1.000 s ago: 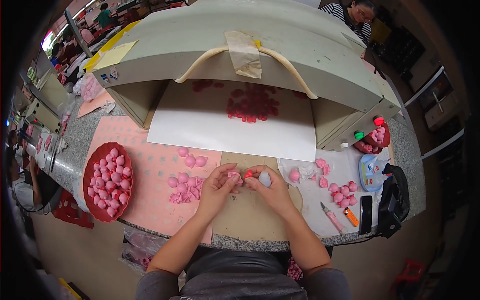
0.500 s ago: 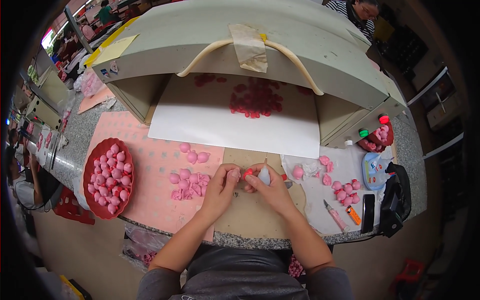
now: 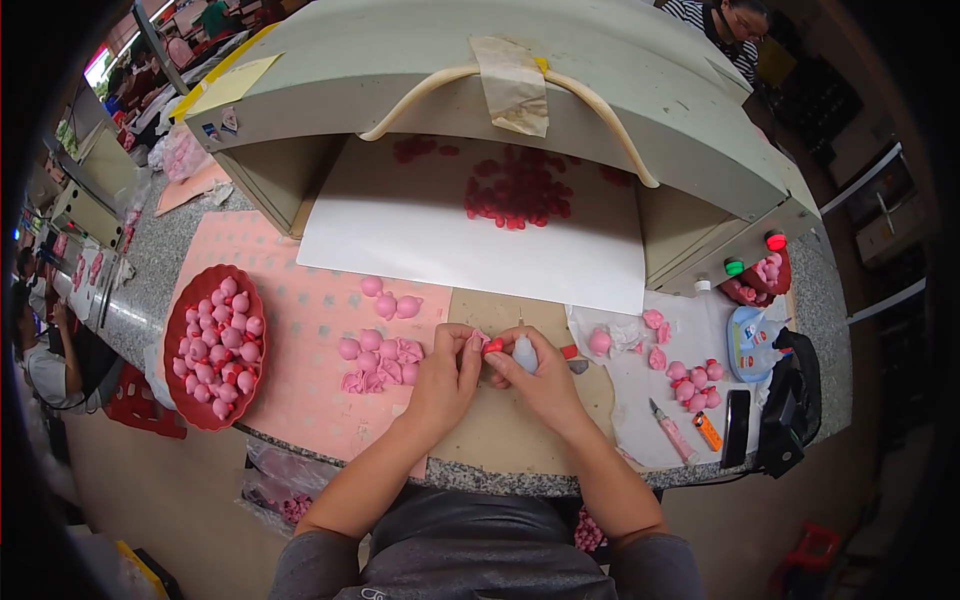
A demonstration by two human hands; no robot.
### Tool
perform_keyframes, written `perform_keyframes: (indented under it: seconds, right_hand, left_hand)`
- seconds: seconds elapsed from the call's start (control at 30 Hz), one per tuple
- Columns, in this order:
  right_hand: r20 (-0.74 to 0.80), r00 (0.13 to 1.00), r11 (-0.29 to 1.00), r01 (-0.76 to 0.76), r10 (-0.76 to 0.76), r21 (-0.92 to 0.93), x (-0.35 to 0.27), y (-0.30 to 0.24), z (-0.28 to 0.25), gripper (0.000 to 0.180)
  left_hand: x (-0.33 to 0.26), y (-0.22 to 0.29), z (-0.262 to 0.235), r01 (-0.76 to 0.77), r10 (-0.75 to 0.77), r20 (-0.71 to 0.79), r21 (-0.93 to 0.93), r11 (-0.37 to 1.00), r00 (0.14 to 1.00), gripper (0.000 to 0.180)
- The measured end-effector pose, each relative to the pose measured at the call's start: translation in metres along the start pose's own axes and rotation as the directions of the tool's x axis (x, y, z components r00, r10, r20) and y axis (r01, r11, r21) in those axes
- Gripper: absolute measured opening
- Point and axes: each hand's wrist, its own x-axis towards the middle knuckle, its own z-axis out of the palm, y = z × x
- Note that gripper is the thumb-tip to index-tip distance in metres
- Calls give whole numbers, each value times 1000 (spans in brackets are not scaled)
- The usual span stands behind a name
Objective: Assembling and gluing small pink clay pieces together at a workstation.
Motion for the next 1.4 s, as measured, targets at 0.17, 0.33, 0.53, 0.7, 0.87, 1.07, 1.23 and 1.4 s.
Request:
perform_keyframes:
  seconds: [0.17,0.33,0.53,0.7,0.87,1.07,1.23,1.4]
  right_hand:
    - [19,1000,1000,12,-12,-21,0,-4,-3,26]
    - [120,987,993,-115,111,23,-2,-6,-9,26]
    - [147,981,972,-150,124,181,-3,-2,-6,22]
    - [143,986,952,-124,86,281,0,1,0,21]
    - [78,997,977,-9,-8,211,3,0,1,20]
    - [137,990,999,-41,44,-18,0,-1,2,21]
    - [171,985,997,-47,34,68,-8,-1,0,20]
    - [67,998,991,-17,9,130,-5,-2,7,15]
  left_hand:
    - [0,-2,-2,-125,127,40,-49,991,991,24]
    - [-2,3,-4,-102,101,122,0,995,987,28]
    - [-6,-5,-3,-36,62,115,-215,976,991,26]
    - [-3,-5,3,21,33,116,-443,896,993,22]
    - [6,6,-6,123,-33,225,-402,907,974,20]
    - [-5,-10,-8,4,39,143,-286,958,989,20]
    - [-6,0,-9,114,-14,232,-425,898,973,21]
    - [-1,3,-11,304,-91,372,-569,764,924,23]
